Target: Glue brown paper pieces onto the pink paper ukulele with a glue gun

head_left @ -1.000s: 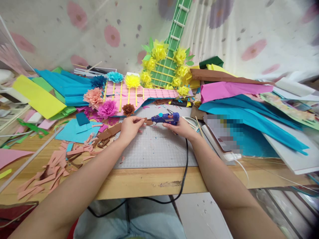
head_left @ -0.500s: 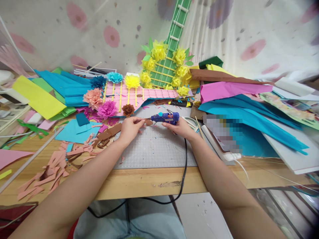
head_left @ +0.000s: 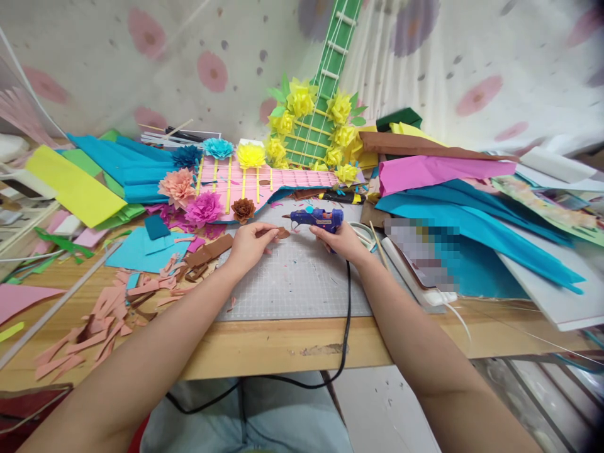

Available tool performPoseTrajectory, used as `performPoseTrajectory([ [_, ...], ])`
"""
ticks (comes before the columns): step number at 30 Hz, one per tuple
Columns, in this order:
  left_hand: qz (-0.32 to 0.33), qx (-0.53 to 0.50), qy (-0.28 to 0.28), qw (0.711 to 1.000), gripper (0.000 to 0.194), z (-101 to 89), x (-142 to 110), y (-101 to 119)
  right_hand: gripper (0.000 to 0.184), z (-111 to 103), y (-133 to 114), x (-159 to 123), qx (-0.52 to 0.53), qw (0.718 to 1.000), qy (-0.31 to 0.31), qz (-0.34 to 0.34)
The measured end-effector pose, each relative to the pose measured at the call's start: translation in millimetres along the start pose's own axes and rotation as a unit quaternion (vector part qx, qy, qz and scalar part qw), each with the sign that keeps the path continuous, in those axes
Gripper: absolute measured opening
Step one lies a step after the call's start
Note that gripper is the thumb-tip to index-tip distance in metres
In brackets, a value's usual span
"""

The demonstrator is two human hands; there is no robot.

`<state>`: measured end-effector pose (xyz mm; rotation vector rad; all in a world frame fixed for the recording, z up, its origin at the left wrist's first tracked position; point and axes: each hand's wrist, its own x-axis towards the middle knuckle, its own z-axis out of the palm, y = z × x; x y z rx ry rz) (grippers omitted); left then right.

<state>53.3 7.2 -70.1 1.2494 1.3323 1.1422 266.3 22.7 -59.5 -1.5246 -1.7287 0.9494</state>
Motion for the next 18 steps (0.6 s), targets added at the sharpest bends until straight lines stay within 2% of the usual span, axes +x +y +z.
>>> performPoseTrajectory([
  [4,0.058,-0.004,-0.003,0.998,0.018,-4.2,1,1,0.041,4,7,8,-0.034,0.993,0.109,0.007],
  [7,0.145,0.016,0.030,0.989,0.019,-15.5,5,4,0.041,6,11,13,-0.057,0.988,0.145,0.019],
  [10,0.228,0.045,0.100,0.967,0.014,-35.1,14,11,0.043,8,12,18,-0.078,0.984,0.157,0.031],
  [12,0.262,0.071,0.177,0.946,0.010,-51.6,20,18,0.044,9,13,20,-0.092,0.981,0.166,0.029],
  [15,0.270,0.127,0.258,0.919,0.011,-76.5,26,28,0.047,10,16,23,-0.095,0.978,0.186,0.001],
  [18,0.208,0.213,0.284,0.911,0.018,-94.5,27,34,0.059,7,16,20,-0.070,0.968,0.234,-0.056],
])
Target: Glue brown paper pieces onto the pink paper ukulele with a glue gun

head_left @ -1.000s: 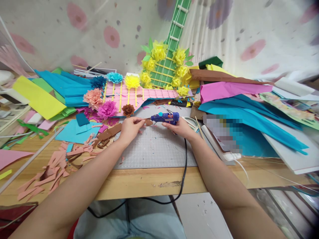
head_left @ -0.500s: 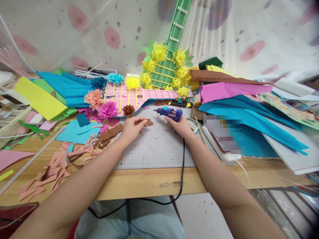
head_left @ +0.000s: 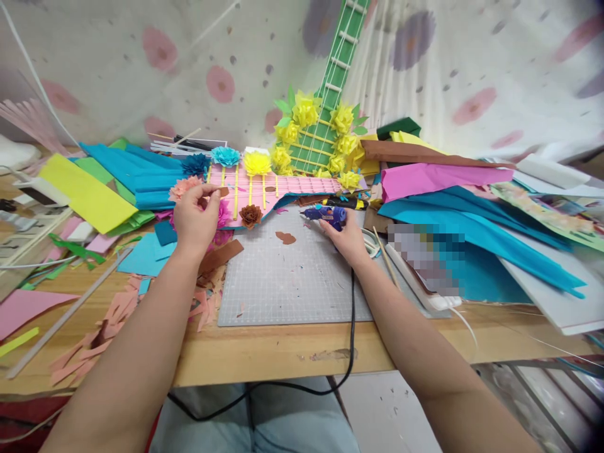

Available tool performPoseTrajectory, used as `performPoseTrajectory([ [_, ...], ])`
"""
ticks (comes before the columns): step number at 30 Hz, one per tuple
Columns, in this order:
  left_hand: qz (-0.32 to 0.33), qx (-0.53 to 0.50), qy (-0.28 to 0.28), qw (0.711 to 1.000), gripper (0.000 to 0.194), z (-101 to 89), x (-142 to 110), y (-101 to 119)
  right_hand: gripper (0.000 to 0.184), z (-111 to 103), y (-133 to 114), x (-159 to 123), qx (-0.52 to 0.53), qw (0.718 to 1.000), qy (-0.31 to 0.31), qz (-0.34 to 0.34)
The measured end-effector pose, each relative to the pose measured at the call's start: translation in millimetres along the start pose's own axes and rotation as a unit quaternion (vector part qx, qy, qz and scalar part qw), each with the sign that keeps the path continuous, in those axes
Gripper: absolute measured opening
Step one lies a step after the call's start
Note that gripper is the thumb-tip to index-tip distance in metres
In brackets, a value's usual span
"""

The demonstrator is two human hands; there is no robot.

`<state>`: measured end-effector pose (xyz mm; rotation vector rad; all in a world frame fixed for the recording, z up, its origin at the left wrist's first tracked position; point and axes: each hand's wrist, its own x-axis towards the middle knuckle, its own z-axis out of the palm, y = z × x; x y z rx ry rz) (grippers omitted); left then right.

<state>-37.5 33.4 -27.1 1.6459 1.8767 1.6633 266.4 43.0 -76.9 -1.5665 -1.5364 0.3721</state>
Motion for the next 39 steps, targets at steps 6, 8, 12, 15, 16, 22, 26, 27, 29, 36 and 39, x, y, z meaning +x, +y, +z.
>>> performPoseTrajectory([
  [6,-0.039,0.068,-0.059,0.995,0.029,-5.7,4,-4,0.050,-8,-38,-14,-0.024,0.971,0.163,-0.176],
  [8,-0.033,0.079,-0.067,0.994,0.030,-4.4,3,-4,0.044,2,-58,-19,-0.008,0.967,0.116,-0.225],
  [12,-0.017,0.085,-0.075,0.993,0.033,-4.2,4,-5,0.054,47,-93,-19,0.014,0.963,-0.015,-0.268],
  [15,-0.009,0.075,-0.075,0.994,0.035,-5.7,4,-6,0.060,87,-109,-12,0.018,0.963,-0.070,-0.258],
  [16,-0.006,0.069,-0.074,0.995,0.035,-6.1,4,-7,0.061,98,-112,-10,0.019,0.965,-0.076,-0.250],
  [22,-0.016,0.056,-0.071,0.996,0.034,-4.6,3,-10,0.061,132,-119,-8,0.028,0.972,-0.080,-0.219],
  [26,-0.027,0.067,-0.081,0.994,0.033,-1.9,1,-10,0.057,136,-114,-9,0.052,0.975,-0.061,-0.209],
  [27,-0.027,0.068,-0.085,0.994,0.033,-1.2,1,-10,0.055,137,-113,-9,0.058,0.975,-0.054,-0.206],
  [29,-0.026,0.071,-0.096,0.992,0.033,0.0,0,-9,0.053,137,-110,-8,0.068,0.977,-0.043,-0.198],
  [36,-0.030,0.091,-0.132,0.987,0.033,4.5,-7,-4,0.049,133,-103,-6,0.087,0.979,-0.046,-0.179],
  [39,-0.020,0.098,-0.143,0.985,0.030,7.2,-9,-5,0.048,133,-101,-5,0.091,0.980,-0.056,-0.169],
])
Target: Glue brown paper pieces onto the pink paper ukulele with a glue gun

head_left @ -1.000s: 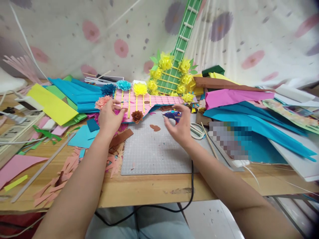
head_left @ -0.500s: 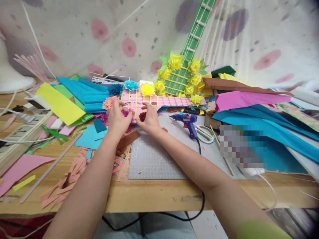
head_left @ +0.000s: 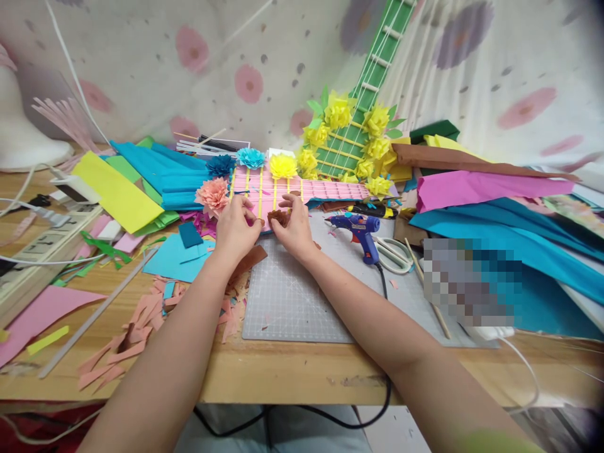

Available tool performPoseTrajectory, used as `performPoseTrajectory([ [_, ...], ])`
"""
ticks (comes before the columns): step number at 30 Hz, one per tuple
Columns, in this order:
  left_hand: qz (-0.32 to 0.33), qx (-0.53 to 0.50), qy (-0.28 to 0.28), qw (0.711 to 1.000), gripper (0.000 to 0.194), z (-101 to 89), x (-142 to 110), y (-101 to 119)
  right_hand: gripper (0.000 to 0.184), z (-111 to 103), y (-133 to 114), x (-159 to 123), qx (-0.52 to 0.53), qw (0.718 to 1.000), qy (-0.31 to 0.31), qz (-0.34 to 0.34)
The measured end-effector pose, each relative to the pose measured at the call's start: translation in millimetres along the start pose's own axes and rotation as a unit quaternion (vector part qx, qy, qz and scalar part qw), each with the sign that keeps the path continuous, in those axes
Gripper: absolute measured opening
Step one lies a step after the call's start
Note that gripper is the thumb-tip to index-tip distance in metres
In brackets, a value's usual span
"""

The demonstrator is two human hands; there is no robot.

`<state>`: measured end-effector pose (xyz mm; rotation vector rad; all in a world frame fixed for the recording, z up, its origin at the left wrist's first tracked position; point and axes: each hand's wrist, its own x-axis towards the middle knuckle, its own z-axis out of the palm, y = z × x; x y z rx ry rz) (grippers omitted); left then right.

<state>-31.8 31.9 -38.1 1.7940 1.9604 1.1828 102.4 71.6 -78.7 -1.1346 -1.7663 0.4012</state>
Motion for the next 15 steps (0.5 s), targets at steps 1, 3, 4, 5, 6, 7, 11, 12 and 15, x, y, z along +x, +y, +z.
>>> performPoseTrajectory([
  [1,0.003,0.006,-0.003,1.000,0.030,1.2,0,0,0.047,0,0,0,0.001,1.000,-0.001,0.003],
  [3,0.008,0.021,-0.009,1.000,0.029,3.5,-1,0,0.047,-1,1,0,-0.001,1.000,-0.003,0.004],
  [4,0.010,0.029,-0.010,0.999,0.029,4.6,-1,0,0.047,-1,1,0,-0.002,1.000,-0.003,0.004],
  [5,0.012,0.036,-0.010,0.999,0.028,5.6,-1,0,0.047,-1,1,0,-0.004,1.000,-0.004,0.004],
  [6,0.012,0.041,-0.008,0.999,0.028,6.5,-2,1,0.048,-1,1,0,-0.006,1.000,-0.006,0.004],
  [7,0.012,0.045,-0.007,0.999,0.027,7.3,-2,1,0.048,-1,1,0,-0.008,1.000,-0.006,0.004],
  [11,0.003,0.055,0.008,0.998,0.024,9.7,-3,3,0.047,0,2,0,-0.007,1.000,0.002,0.003],
  [12,0.002,0.058,0.011,0.998,0.023,10.2,-3,3,0.046,0,2,0,-0.007,1.000,0.005,0.002],
  [15,0.000,0.062,0.014,0.998,0.021,11.7,-3,2,0.046,0,2,0,-0.012,1.000,0.003,0.000],
])
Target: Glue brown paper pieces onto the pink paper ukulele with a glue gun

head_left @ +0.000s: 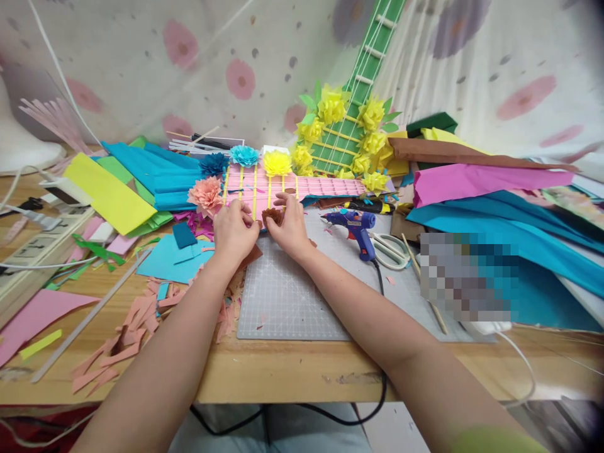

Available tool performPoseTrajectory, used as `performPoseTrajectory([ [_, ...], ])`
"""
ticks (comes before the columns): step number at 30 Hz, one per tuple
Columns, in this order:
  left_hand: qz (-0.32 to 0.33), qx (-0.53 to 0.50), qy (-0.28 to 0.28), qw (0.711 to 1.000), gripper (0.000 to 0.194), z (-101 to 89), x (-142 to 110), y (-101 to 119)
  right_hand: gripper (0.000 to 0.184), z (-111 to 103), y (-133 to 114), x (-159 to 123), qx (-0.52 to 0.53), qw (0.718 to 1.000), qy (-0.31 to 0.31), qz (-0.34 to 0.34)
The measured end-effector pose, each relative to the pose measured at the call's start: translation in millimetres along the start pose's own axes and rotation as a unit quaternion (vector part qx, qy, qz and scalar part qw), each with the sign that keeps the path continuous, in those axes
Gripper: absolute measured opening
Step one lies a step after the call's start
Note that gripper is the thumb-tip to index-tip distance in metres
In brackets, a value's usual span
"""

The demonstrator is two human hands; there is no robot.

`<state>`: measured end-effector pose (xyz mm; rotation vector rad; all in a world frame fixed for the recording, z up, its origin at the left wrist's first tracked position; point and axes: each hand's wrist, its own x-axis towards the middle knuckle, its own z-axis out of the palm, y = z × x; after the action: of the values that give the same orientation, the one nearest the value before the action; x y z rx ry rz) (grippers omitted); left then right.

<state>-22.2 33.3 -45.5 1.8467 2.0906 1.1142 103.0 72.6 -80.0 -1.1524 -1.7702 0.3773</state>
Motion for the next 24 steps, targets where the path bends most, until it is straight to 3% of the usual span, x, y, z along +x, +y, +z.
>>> performPoseTrajectory([
  [24,-0.014,0.023,-0.031,0.999,0.018,1.5,-0.7,2.8,0.046,-1.4,-0.1,0.3,0.016,1.000,-0.003,0.009],
])
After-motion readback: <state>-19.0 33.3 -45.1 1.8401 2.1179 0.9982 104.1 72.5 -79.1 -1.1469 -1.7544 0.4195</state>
